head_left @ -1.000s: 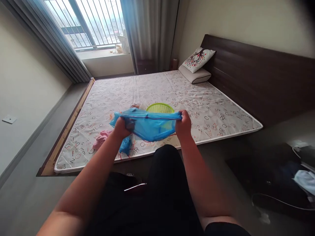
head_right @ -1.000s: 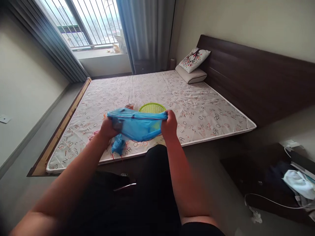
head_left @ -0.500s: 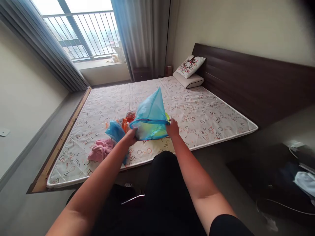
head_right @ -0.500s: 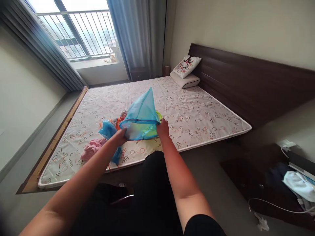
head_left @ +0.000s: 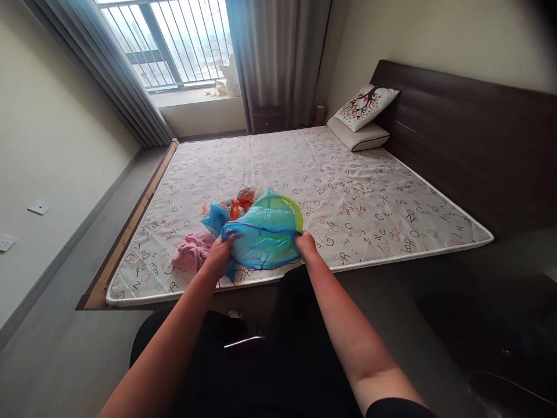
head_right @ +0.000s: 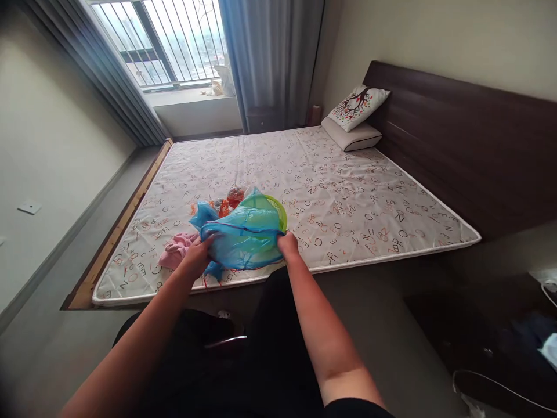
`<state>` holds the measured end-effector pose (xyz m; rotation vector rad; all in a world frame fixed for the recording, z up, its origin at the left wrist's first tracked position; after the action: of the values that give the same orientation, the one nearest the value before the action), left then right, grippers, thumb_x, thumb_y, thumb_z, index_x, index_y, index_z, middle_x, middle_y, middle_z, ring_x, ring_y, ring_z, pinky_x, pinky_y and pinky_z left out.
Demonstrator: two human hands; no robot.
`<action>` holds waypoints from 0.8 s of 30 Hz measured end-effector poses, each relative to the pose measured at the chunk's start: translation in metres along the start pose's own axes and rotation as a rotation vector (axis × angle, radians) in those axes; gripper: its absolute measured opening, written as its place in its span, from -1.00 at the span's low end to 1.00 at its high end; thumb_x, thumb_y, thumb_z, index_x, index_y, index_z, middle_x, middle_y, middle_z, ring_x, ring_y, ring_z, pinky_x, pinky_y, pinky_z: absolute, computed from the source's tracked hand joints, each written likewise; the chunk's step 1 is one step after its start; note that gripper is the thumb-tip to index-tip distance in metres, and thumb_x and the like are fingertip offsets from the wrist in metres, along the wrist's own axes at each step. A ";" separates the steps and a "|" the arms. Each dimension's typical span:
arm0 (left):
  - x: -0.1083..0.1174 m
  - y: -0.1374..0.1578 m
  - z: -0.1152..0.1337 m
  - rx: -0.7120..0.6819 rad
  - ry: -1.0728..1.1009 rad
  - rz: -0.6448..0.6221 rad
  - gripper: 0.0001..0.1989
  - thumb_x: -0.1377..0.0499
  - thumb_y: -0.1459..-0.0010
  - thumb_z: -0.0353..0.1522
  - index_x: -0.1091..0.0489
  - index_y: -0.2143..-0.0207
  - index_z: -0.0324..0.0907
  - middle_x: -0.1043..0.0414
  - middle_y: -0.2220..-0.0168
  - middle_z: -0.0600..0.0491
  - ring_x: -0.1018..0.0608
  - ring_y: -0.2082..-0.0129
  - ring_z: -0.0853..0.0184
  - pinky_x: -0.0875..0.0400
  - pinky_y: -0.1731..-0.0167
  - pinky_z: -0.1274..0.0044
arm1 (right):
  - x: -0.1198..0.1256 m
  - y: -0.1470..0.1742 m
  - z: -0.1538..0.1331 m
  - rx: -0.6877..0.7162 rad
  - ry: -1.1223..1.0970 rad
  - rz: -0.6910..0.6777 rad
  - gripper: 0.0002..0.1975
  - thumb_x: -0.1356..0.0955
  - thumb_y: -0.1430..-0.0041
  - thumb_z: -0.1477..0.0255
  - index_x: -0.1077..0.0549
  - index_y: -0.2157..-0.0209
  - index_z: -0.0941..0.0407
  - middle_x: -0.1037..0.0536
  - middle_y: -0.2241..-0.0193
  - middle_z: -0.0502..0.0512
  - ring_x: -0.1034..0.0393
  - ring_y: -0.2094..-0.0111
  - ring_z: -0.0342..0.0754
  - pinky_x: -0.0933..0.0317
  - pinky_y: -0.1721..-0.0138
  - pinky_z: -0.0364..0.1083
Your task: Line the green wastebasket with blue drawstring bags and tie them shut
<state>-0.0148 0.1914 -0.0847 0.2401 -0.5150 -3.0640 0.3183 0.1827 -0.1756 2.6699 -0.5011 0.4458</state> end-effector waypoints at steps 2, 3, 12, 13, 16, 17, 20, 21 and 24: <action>0.020 0.010 0.003 -0.035 -0.091 0.054 -0.73 -0.38 -0.25 -0.28 -0.60 0.03 -0.19 -0.69 0.02 -0.10 -0.66 -0.05 0.05 -0.59 -0.04 0.39 | -0.022 0.029 0.010 -0.060 -0.140 -0.036 -0.75 -0.40 -0.22 0.25 -0.62 0.15 0.06 -0.75 0.23 0.18 -0.66 0.05 0.18 -0.52 0.09 0.02; 0.028 0.015 0.003 -0.052 -0.152 0.073 -0.71 -0.37 -0.25 -0.25 -0.60 0.04 -0.19 -0.69 0.00 -0.11 -0.65 -0.10 0.02 -0.57 -0.11 0.36 | -0.034 0.045 0.016 -0.097 -0.211 -0.055 -0.70 -0.38 -0.20 0.22 -0.61 0.14 0.07 -0.75 0.23 0.17 -0.66 0.09 0.17 -0.54 0.13 0.02; 0.057 0.045 -0.043 0.034 -0.578 -0.001 -0.52 -0.30 -0.06 -0.06 -0.63 0.13 -0.23 -0.73 0.08 -0.18 -0.66 -0.10 -0.24 -0.53 -0.19 0.09 | -0.065 0.119 0.045 -0.247 -0.445 -0.040 -0.58 -0.42 0.06 0.08 -0.43 0.21 0.04 -0.63 0.37 0.14 -0.53 0.34 0.11 -0.45 0.28 0.03; 0.060 0.045 -0.047 0.042 -0.584 0.004 -0.54 -0.29 -0.05 -0.06 -0.62 0.15 -0.22 -0.73 0.10 -0.18 -0.67 -0.08 -0.25 -0.54 -0.18 0.09 | -0.056 0.119 0.044 -0.229 -0.421 0.005 -0.53 -0.44 0.09 0.06 -0.40 0.19 0.03 -0.62 0.32 0.13 -0.51 0.31 0.09 -0.41 0.27 0.01; 0.072 0.042 -0.047 0.022 -0.561 0.058 -0.51 -0.29 -0.02 -0.06 -0.60 0.12 -0.21 -0.71 0.06 -0.22 -0.67 -0.09 -0.23 -0.50 -0.21 0.09 | -0.025 0.116 0.031 -0.134 -0.333 0.124 -0.40 -0.53 0.13 0.04 -0.39 0.10 0.02 -0.60 0.10 0.14 -0.45 0.17 0.05 -0.31 0.19 -0.05; 0.075 0.041 -0.046 0.016 -0.536 0.072 -0.47 -0.30 0.00 -0.05 -0.59 0.09 -0.22 -0.71 0.04 -0.23 -0.66 -0.10 -0.23 -0.48 -0.22 0.09 | -0.018 0.116 0.024 -0.100 -0.310 0.134 -0.39 -0.54 0.13 0.06 -0.41 0.08 0.03 -0.59 0.06 0.13 -0.43 0.13 0.05 -0.29 0.16 -0.05; 0.085 0.038 -0.042 0.033 -0.399 0.098 -0.34 -0.39 0.12 -0.03 -0.58 0.01 -0.23 -0.70 0.03 -0.20 -0.66 -0.06 -0.14 -0.49 -0.16 0.17 | -0.008 0.115 0.002 -0.044 -0.287 0.044 -0.47 -0.55 0.11 0.07 -0.48 0.16 0.05 -0.59 0.15 0.08 -0.41 0.17 0.02 -0.26 0.16 -0.07; 0.090 0.037 -0.039 0.047 -0.339 0.112 -0.31 -0.42 0.17 -0.05 -0.58 0.01 -0.23 -0.70 0.06 -0.17 -0.67 -0.01 -0.09 -0.51 -0.11 0.22 | -0.009 0.115 -0.005 -0.049 -0.293 -0.016 -0.50 -0.56 0.12 0.07 -0.50 0.21 0.06 -0.59 0.23 0.05 -0.40 0.22 0.01 -0.26 0.20 -0.07; 0.116 0.037 -0.027 0.063 -0.151 0.233 -0.30 -0.46 0.26 -0.12 -0.56 0.02 -0.22 -0.65 0.20 -0.04 -0.63 0.18 0.12 -0.52 0.13 0.38 | -0.014 0.121 -0.018 -0.113 -0.322 -0.211 -0.50 -0.56 0.16 0.05 -0.55 0.26 0.10 -0.54 0.42 0.01 -0.36 0.37 -0.03 -0.26 0.31 -0.06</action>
<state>-0.1255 0.1421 -0.1152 -0.0483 -0.5992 -2.8543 0.2529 0.0900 -0.1278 2.6557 -0.3159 -0.0731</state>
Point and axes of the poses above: each hand's wrist, its own y-axis away from the middle knuckle, its own x-axis out of the back of the hand, z = x × y, the point moved 9 cm from there along -y, towards the middle knuckle
